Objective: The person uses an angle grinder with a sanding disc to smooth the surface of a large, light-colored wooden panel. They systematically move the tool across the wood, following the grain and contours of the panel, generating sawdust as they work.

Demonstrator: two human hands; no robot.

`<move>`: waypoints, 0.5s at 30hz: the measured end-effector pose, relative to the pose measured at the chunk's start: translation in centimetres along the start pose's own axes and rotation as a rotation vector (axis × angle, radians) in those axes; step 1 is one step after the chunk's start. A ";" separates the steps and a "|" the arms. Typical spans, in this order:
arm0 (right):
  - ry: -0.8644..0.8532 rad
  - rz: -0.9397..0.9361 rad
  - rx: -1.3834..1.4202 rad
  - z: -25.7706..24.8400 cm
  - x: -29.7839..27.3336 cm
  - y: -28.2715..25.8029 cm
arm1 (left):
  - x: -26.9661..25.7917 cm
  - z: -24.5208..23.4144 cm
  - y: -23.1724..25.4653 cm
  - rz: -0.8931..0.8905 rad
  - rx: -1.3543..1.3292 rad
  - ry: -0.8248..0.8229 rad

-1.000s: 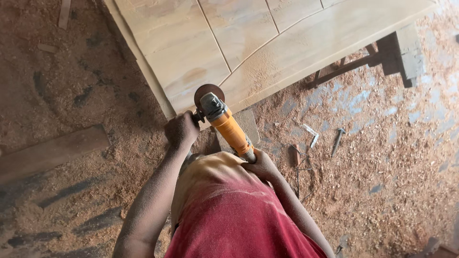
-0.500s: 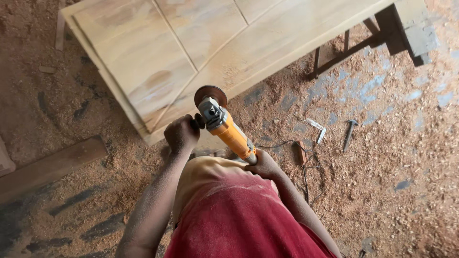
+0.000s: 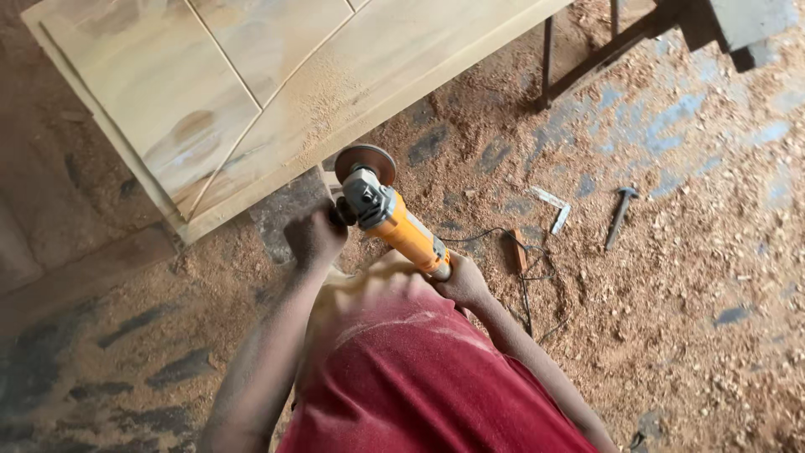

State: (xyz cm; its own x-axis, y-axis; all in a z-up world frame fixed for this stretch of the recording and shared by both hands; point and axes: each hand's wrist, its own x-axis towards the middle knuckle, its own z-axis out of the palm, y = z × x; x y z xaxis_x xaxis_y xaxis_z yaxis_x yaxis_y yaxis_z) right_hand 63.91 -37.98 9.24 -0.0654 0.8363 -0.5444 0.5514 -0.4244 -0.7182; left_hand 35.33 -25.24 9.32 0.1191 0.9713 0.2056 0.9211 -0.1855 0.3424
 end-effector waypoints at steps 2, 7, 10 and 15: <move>0.022 0.003 -0.006 -0.5 0.1 0.3 | -0.1 0.4 0.7 -0.055 0.015 -0.043; 0.059 0.019 -0.009 -0.9 0.5 0.0 | 0.3 -0.4 1.7 -0.069 0.005 -0.057; 0.082 -0.011 -0.013 -1.2 0.6 -0.5 | 0.9 -1.4 2.4 -0.049 0.000 -0.044; 0.071 0.056 -0.045 -0.8 0.8 -1.5 | 2.2 -2.5 2.4 -0.123 0.024 -0.143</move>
